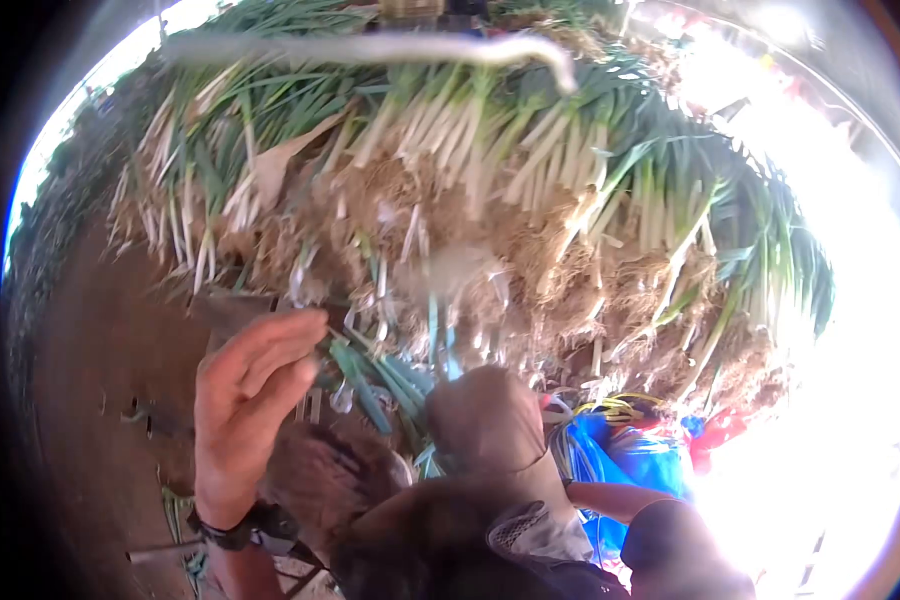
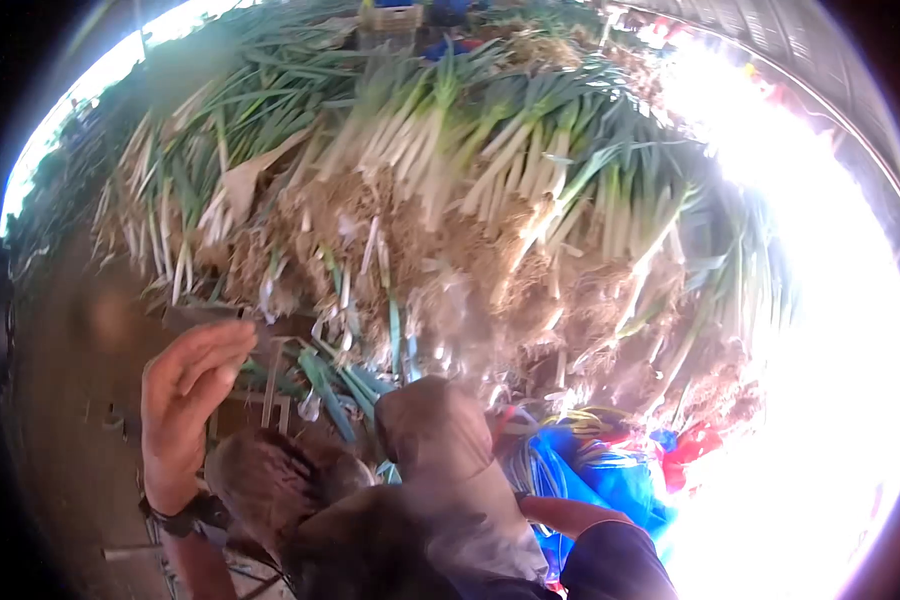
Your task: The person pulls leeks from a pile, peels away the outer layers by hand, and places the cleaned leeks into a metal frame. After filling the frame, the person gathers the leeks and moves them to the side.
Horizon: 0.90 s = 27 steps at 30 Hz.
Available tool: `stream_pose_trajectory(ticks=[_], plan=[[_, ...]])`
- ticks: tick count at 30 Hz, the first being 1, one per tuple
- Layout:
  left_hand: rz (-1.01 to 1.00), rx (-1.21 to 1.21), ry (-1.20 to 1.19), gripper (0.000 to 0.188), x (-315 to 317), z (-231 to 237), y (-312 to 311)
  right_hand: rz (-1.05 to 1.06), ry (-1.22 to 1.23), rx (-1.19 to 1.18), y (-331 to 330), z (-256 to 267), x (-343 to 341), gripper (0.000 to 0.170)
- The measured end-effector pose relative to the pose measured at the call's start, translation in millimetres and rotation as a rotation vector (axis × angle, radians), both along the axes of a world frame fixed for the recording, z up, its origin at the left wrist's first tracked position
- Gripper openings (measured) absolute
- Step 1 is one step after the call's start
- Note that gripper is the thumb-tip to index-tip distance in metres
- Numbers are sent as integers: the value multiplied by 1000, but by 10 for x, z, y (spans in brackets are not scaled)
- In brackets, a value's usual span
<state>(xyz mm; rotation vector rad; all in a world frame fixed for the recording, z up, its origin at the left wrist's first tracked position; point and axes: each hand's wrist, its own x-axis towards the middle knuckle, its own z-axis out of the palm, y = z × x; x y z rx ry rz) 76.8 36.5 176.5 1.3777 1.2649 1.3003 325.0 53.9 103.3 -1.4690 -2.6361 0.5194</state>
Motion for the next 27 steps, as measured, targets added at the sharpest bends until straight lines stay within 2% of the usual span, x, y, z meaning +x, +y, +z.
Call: stream_pose_trajectory(ticks=[2,4,6,8,10,11,13,15,16,17,19,20,22,23,24,26,27], plan=[[-49,46,-94,35,144,22,359,-28,-60,-26,134,62,-108,16],[-153,166,-198,32,231,-163,760,-53,-102,-63,228,56,-184,16],[-142,44,-224,32,334,-457,1013,-58,-131,-117,314,21,-272,15],[-274,-30,-110,33,344,-873,1267,-33,-142,-144,413,-23,-400,14],[-319,-140,-33,35,390,-1274,1443,-126,-151,-42,403,-121,-438,9],[-311,-144,-45,35,424,-1403,1510,-173,-158,5,384,-163,-433,10],[-297,-143,187,37,466,-1592,1629,-166,-165,-28,423,-234,-463,12],[-272,-91,198,34,582,-1841,1737,-137,-162,-97,470,-320,-463,14],[-253,-39,204,32,602,-1748,1775,-112,-160,-147,494,-394,-442,14],[-309,-154,254,30,577,-1653,1768,-78,-154,-206,533,-494,-392,15],[-297,-65,234,30,638,-1789,1778,-17,-130,-377,618,-761,-159,18],[-282,24,220,30,646,-1837,1787,4,-115,-509,683,-968,59,19],[-300,-23,190,29,589,-1823,1805,-45,-146,-843,907,-1516,718,21],[-287,9,255,30,565,-1851,1807,-101,-207,-974,1084,-1805,1078,22],[-276,40,320,32,544,-1867,1816,-117,-259,-996,1237,-2007,1313,23],[-273,-10,301,32,436,-1694,1800,271,-282,-319,1655,-2110,1358,30],[-265,-56,287,31,397,-1638,1803,184,-323,-294,1879,-1716,970,30]])
